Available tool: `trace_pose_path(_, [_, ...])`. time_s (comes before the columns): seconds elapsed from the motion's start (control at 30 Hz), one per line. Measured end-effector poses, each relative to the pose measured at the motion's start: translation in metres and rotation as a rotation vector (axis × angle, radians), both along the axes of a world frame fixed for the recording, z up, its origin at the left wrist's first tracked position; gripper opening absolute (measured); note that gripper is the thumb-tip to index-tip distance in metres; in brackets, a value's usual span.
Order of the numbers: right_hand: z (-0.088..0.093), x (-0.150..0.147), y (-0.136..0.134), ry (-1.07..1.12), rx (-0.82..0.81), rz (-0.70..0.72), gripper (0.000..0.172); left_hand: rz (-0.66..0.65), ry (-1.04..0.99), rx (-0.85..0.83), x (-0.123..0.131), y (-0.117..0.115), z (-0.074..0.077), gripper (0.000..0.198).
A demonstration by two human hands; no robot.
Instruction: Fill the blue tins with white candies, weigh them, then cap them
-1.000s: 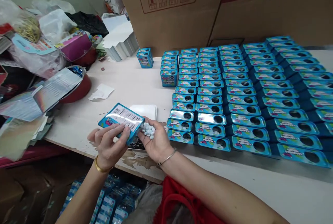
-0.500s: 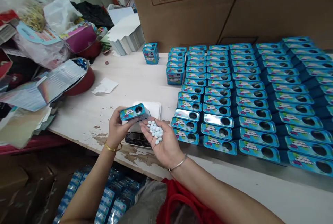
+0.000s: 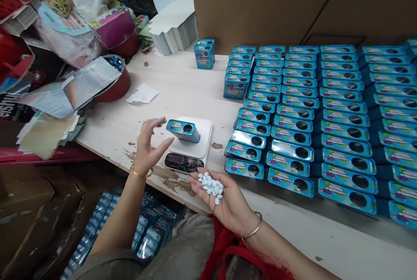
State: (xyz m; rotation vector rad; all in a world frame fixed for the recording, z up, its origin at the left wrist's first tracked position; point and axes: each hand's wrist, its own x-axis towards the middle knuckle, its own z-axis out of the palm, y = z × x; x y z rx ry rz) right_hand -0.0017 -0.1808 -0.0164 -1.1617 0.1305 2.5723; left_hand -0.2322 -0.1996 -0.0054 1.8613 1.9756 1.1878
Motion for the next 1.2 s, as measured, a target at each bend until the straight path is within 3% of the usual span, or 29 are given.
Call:
trace_pose_path(0.07, [-0.006,0.004,-0.002,0.002,-0.014,-0.014,0.025,-0.116,0.037,-0.034,0.025,-0.019,0.009,0.033])
trace_pose_path(0.17, [-0.014,0.007,-0.005,0.025,-0.009,-0.06,0.018,-0.397,0.06,-0.274,0.07,-0.042,0.007,0.033])
trace_pose_path(0.23, [-0.018,0.007,-0.008,0.025,-0.017,-0.087,0.018,-0.428,0.097,-0.368,0.095,-0.052,-0.001,0.031])
trace_pose_path(0.33, [-0.023,0.009,-0.011,0.035,-0.034,-0.1,0.021,-0.355,0.092,-0.414,0.116,-0.058,-0.012,0.024])
trace_pose_path(0.5, [-0.027,0.014,-0.012,0.135,-0.01,-0.091,0.017,-0.307,0.064,-0.365,0.119,-0.057,-0.016,0.015])
trace_pose_path(0.83, [-0.026,0.014,-0.009,0.057,-0.002,-0.104,0.021,-0.276,0.206,-0.249,0.12,-0.059,-0.02,0.013])
trace_pose_path(1.2, [-0.035,0.012,-0.005,0.105,0.016,-0.084,0.018,-0.311,0.225,-0.169,0.116,-0.055,-0.023,0.014])
